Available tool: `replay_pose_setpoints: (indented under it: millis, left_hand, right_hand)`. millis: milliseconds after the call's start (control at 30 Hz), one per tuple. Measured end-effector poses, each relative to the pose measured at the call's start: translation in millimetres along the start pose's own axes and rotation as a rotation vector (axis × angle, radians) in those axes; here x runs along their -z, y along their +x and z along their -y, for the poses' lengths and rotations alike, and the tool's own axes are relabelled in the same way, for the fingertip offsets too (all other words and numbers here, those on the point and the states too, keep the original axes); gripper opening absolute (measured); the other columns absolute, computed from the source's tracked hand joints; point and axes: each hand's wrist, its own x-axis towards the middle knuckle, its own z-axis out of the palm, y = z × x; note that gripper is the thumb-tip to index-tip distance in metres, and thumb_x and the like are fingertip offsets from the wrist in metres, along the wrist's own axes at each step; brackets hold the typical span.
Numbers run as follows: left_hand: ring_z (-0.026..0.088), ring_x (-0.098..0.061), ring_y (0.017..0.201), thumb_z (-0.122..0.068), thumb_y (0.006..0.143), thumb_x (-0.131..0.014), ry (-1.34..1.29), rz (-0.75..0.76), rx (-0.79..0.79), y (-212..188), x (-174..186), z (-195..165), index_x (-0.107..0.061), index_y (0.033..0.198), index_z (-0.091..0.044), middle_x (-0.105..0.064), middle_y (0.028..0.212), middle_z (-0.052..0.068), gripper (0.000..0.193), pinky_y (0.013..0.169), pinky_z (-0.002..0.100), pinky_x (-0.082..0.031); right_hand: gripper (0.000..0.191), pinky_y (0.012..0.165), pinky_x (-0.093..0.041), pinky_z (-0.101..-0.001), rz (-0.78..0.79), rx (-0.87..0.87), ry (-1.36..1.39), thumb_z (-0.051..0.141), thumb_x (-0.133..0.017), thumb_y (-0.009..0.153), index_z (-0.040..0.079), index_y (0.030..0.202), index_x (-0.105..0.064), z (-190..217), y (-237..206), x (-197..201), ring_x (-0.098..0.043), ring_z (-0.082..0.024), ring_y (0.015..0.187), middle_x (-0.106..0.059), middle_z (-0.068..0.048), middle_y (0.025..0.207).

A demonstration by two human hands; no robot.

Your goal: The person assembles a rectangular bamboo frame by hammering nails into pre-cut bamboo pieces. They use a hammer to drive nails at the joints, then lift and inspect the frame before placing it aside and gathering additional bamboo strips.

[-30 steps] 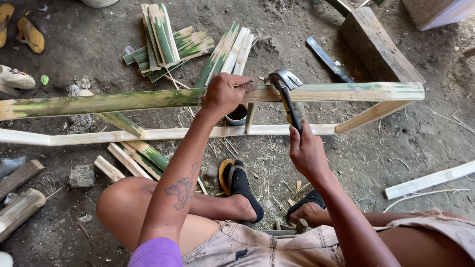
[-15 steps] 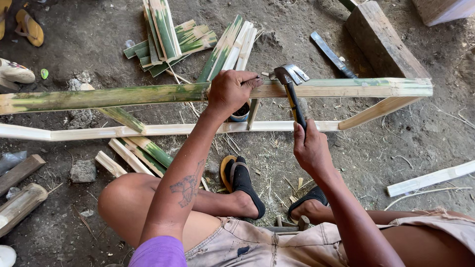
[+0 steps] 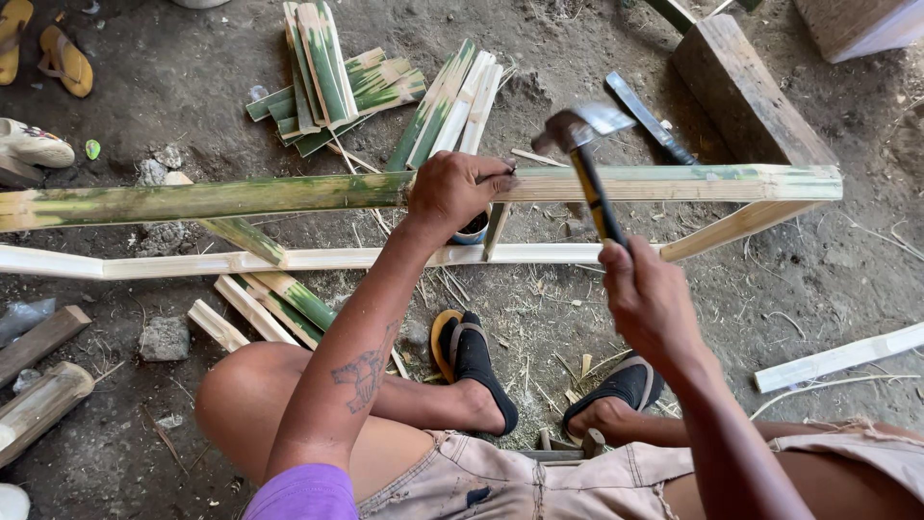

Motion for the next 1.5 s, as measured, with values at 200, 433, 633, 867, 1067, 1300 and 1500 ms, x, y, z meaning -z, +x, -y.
replay_pose_setpoints:
  millis: [200,433,633,867,1067,1300,1500]
  left_hand:
    - [0.016,-0.076,0.068,-0.033,0.089,-0.079,-0.016,-0.028,-0.004,3,-5,6,-0.083,0.099,-0.02,-0.08,0.089,0.001,0.017,0.065,0.032,-0.059]
    - [0.016,-0.074,0.063,-0.033,0.09,-0.078,-0.01,0.031,0.051,2,-1,3,-0.083,0.094,-0.02,-0.082,0.085,0.0,0.015,0.064,0.032,-0.058]
    - [0.018,-0.075,0.066,-0.032,0.088,-0.08,0.002,-0.03,0.004,4,3,-1,-0.083,0.093,-0.017,-0.08,0.085,0.004,0.016,0.063,0.034,-0.057]
    - [0.02,-0.074,0.064,-0.029,0.091,-0.079,0.024,0.002,0.044,1,6,-4,-0.083,0.096,-0.017,-0.08,0.082,0.005,0.014,0.064,0.035,-0.058]
    - [0.019,-0.077,0.068,-0.029,0.086,-0.082,-0.019,-0.065,0.028,-1,0,-6,-0.083,0.093,-0.016,-0.08,0.088,0.004,0.015,0.065,0.032,-0.059]
    - [0.019,-0.078,0.075,-0.037,0.087,-0.081,0.011,0.029,0.118,2,2,0,-0.083,0.098,-0.017,-0.081,0.094,0.003,0.023,0.074,0.033,-0.061]
    - [0.035,-0.072,0.095,-0.066,0.058,-0.091,0.269,0.159,-0.185,9,14,7,-0.074,0.119,-0.006,-0.075,0.112,0.016,0.087,0.086,0.058,-0.054]
  right_hand:
    - [0.033,0.04,-0.041,-0.0292,-0.109,0.323,0.152,0.033,-0.041,0.108,0.006,0.098,-0.055,48,-34,35,-0.051,-0.01,0.046,-0.052,-0.002,0.058]
    - [0.034,0.042,-0.039,-0.0336,-0.018,0.145,-0.191,0.033,-0.045,0.109,0.005,0.094,-0.058,74,-19,44,-0.05,-0.014,0.045,-0.055,-0.004,0.057]
    - [0.03,0.043,-0.042,-0.0276,-0.129,0.388,0.11,0.031,-0.043,0.11,0.006,0.099,-0.054,83,-41,49,-0.051,-0.007,0.048,-0.053,0.001,0.062]
    - [0.031,0.042,-0.04,-0.0301,-0.01,0.243,-0.051,0.03,-0.047,0.11,0.005,0.095,-0.056,70,-26,38,-0.049,-0.009,0.049,-0.053,0.001,0.06]
    - [0.024,0.043,-0.041,-0.0269,-0.123,0.438,0.239,0.028,-0.046,0.106,0.005,0.103,-0.052,82,-45,49,-0.051,-0.005,0.054,-0.053,0.004,0.068]
    - [0.038,0.044,-0.039,-0.029,0.01,0.253,-0.12,0.036,-0.045,0.108,0.003,0.093,-0.057,44,-24,27,-0.051,-0.011,0.047,-0.054,0.002,0.058]
    - [0.04,0.042,-0.04,-0.0251,-0.084,0.401,0.503,0.044,-0.045,0.111,0.005,0.107,-0.056,38,-58,76,-0.048,-0.008,0.051,-0.05,-0.001,0.065]
